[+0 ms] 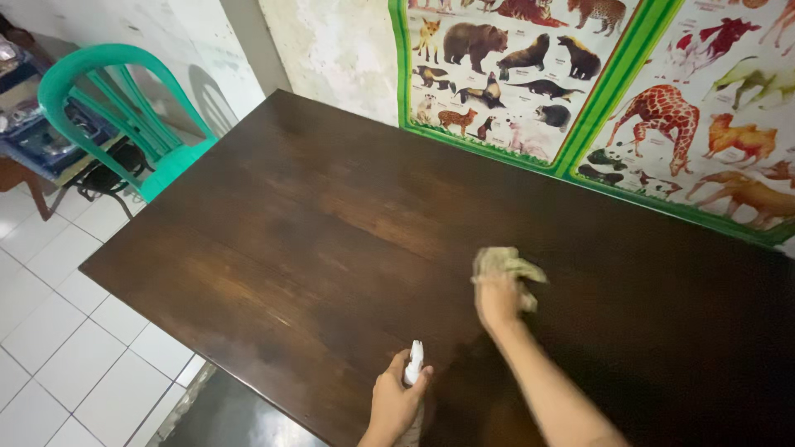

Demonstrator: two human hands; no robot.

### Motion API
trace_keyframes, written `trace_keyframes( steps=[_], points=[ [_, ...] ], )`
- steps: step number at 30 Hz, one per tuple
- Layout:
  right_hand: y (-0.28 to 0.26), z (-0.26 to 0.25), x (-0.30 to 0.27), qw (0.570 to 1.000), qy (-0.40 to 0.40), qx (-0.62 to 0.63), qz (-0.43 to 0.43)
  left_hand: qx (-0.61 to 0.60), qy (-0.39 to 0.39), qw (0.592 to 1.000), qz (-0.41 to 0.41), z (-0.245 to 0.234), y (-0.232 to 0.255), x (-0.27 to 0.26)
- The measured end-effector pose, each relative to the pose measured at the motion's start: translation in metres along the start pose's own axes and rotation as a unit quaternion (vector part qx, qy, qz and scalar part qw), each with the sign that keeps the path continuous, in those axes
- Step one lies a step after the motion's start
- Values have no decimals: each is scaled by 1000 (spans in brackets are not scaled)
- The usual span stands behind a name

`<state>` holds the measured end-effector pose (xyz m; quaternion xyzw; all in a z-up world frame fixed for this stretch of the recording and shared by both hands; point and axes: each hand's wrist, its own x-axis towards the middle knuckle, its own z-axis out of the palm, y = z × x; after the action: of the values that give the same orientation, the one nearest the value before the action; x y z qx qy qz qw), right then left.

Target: The person cleans a dark wooden table by spraying a cleaning solution and wiping the surface with a cloth. They systematically cover the table area, moving the cloth in circular and linear motions to remove dirt and grime.

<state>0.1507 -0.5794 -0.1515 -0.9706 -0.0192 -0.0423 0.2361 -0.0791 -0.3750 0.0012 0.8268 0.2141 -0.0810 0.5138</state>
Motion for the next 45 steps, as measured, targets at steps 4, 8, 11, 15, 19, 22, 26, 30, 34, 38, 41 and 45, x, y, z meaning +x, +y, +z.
trace_keyframes(
  steps=[4,8,11,15,19,22,26,30,34,38,41,45],
  points=[
    [-120,29,-70,916,-101,-223,-319,2,29,999,-13,-3,-5,3],
    [-156,12,-96,843,-233,-172,-454,-18,54,998,-15,-8,-15,5],
    [-128,-13,-52,882,-151,-73,-439,-20,67,997,-17,-11,-22,6],
    [-44,-53,55,965,-195,-149,-98,-26,61,997,-30,-13,-32,8],
    [56,-85,102,943,18,-332,0,-20,71,997,-37,-13,-42,10],
    [100,-96,111,946,31,-319,46,-32,86,996,-14,-21,-45,8],
    [58,-68,92,966,25,-251,49,-43,86,995,-39,-28,-39,-1],
    [-92,3,14,983,-74,-126,-113,-40,74,993,-88,-36,-27,-9],
    [-203,28,-104,885,-28,-213,-413,-47,115,990,-69,-43,-29,-26],
    [-211,3,-159,880,-107,-105,-451,-48,161,985,-26,-54,-44,-37],
    [-201,-3,-167,865,-169,-27,-471,-45,167,984,-42,-62,-56,-44],
    [-136,-20,-102,915,-60,-95,-388,-42,164,985,-45,-73,-65,-50]
  ],
)
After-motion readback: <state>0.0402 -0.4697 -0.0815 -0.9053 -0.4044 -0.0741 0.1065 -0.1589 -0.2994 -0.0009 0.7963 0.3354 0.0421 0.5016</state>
